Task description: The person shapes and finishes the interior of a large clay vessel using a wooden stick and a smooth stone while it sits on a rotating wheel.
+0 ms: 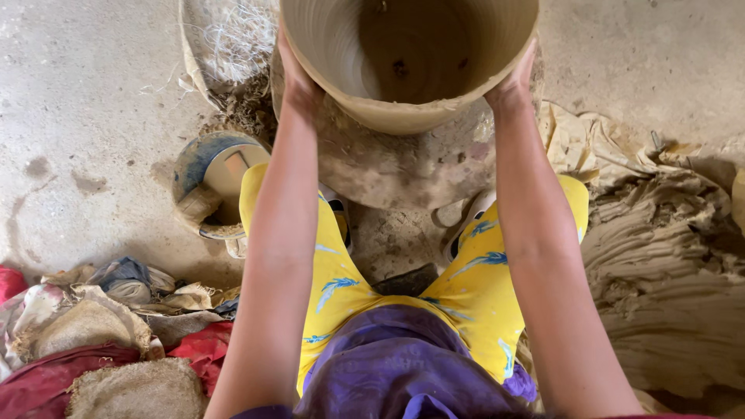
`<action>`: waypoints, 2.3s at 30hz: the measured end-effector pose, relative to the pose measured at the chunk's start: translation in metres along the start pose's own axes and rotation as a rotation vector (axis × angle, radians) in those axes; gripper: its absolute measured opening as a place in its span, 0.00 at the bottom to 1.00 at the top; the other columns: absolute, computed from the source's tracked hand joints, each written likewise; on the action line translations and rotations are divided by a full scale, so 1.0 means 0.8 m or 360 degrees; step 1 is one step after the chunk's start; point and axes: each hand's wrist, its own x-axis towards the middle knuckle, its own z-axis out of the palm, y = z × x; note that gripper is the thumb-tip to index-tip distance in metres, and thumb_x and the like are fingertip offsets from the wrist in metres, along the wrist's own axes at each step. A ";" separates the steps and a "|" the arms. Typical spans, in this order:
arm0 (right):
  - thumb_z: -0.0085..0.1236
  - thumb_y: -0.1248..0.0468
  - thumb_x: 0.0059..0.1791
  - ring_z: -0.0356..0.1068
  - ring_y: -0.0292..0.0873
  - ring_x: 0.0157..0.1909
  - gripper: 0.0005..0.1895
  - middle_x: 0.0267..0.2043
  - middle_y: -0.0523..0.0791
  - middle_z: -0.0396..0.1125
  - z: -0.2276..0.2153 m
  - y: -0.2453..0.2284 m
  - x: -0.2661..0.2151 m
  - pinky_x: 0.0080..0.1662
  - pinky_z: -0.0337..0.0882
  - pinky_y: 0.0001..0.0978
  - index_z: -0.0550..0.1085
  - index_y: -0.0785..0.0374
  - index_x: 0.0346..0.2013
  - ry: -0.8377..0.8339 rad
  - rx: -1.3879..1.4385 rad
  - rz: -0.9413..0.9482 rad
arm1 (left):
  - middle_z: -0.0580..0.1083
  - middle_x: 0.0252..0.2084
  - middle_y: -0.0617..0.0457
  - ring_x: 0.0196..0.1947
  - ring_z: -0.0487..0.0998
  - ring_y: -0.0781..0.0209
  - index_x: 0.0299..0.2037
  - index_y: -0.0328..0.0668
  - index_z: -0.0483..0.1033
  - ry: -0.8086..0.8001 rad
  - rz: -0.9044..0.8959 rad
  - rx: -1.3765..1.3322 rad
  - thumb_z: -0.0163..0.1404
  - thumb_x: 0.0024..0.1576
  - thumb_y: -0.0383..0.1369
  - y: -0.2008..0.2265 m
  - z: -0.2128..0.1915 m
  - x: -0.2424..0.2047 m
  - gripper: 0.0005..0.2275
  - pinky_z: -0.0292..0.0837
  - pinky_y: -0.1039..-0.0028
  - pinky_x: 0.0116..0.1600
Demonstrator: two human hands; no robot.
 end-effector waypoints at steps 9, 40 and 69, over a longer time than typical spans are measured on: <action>0.38 0.44 0.55 0.66 0.55 0.64 0.35 0.67 0.58 0.60 -0.032 -0.003 0.012 0.64 0.74 0.56 0.66 0.69 0.65 -0.0061 0.0060 -0.0077 | 0.75 0.54 0.38 0.50 0.77 0.47 0.61 0.31 0.70 -0.0025 0.0095 -0.0122 0.35 0.64 0.56 -0.034 0.004 0.031 0.32 0.79 0.51 0.48; 0.51 0.47 0.56 0.70 0.41 0.37 0.21 0.40 0.46 0.70 -0.270 0.188 -0.106 0.35 0.71 0.32 0.76 0.63 0.48 0.1053 -0.2459 0.1122 | 0.67 0.62 0.44 0.58 0.70 0.48 0.75 0.52 0.48 0.0337 -0.0327 0.0577 0.43 0.42 0.18 0.092 0.141 -0.038 0.44 0.74 0.60 0.59; 0.47 0.72 0.46 0.74 0.39 0.41 0.18 0.40 0.46 0.67 -0.089 0.024 -0.258 0.43 0.78 0.38 0.65 0.63 0.51 0.0831 -0.1328 -0.0224 | 0.40 0.76 0.44 0.75 0.43 0.38 0.74 0.59 0.37 0.0849 -0.2328 0.2260 0.68 0.45 0.42 -0.183 -0.443 -0.564 0.53 0.57 0.31 0.63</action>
